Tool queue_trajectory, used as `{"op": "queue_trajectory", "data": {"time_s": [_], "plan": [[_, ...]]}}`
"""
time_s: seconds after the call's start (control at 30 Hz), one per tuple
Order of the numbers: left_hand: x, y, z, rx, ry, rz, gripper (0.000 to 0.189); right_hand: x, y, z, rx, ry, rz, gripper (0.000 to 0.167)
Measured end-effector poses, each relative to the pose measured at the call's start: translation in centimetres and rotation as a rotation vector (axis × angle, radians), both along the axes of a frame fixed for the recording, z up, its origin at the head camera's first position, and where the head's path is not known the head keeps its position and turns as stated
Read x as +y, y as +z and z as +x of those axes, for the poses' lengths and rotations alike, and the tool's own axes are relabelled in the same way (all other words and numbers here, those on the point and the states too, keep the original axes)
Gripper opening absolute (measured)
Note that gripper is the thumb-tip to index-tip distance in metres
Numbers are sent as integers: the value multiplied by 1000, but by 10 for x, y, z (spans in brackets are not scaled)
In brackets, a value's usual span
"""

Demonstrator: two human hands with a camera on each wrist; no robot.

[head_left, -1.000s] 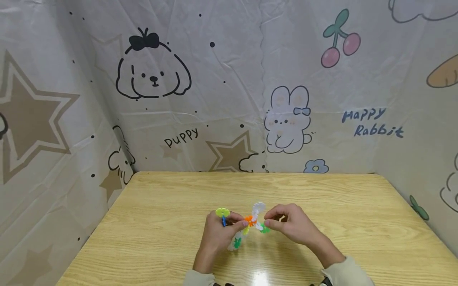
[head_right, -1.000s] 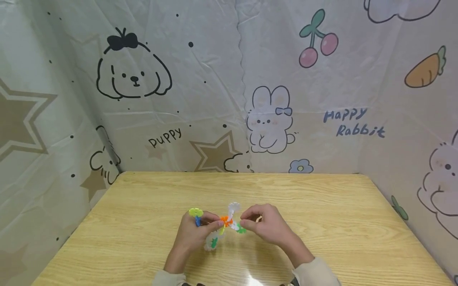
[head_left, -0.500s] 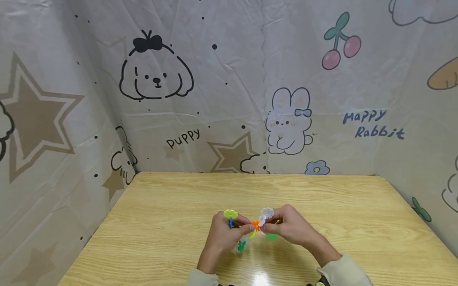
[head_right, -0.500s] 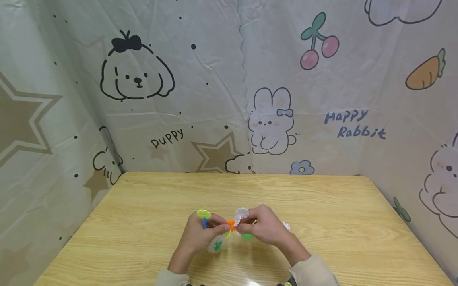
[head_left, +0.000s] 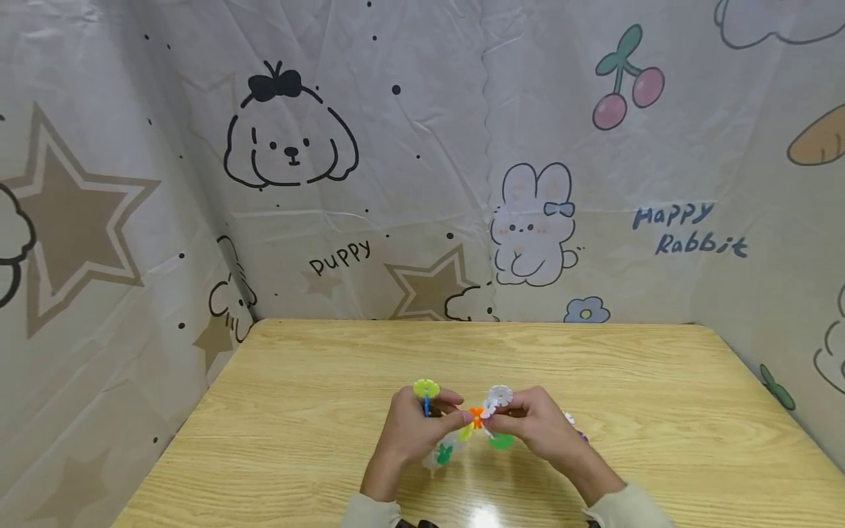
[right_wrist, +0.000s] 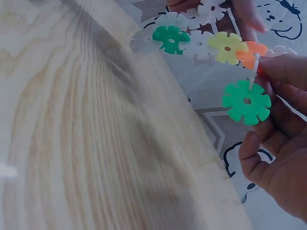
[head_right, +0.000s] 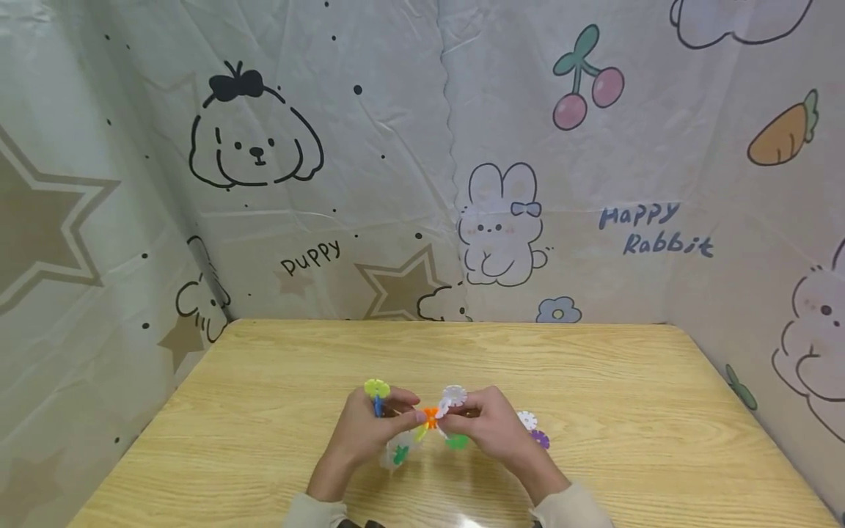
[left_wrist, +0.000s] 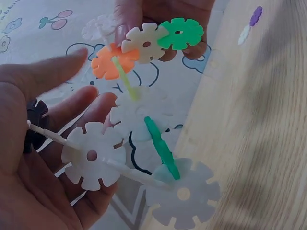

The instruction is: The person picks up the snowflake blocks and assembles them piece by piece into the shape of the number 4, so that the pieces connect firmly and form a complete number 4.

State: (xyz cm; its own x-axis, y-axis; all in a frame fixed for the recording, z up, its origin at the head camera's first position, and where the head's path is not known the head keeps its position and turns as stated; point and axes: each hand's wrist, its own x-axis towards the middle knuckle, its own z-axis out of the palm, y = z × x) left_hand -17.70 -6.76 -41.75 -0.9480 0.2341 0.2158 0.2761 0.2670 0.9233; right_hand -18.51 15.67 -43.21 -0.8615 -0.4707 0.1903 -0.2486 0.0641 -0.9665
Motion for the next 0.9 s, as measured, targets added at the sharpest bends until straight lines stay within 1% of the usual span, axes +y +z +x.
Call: {"op": "queue_trajectory", "data": {"time_s": [0.13, 0.27, 0.43, 0.53, 0.7, 0.8, 0.9], "plan": [[-2, -1, 0, 33, -11, 30, 28, 1, -6, 1, 23, -12, -69, 16], [-4, -1, 0, 40, -11, 44, 34, 1, -10, 1, 29, -8, -120, 15], [-6, 1, -1, 34, -6, 46, 33, 2, -12, 2, 33, -4, -159, 15], [-7, 1, -2, 34, -6, 30, 31, 3, -13, 2, 48, -3, -182, 15], [-10, 0, -1, 54, -12, 24, 32, 3, -14, 2, 80, -19, -205, 14], [-11, -1, 0, 75, -20, 39, 32, 3, -12, 3, 78, -50, -198, 15], [-13, -4, 0, 78, -35, 46, 30, 4, -10, 4, 74, -86, -189, 16]]}}
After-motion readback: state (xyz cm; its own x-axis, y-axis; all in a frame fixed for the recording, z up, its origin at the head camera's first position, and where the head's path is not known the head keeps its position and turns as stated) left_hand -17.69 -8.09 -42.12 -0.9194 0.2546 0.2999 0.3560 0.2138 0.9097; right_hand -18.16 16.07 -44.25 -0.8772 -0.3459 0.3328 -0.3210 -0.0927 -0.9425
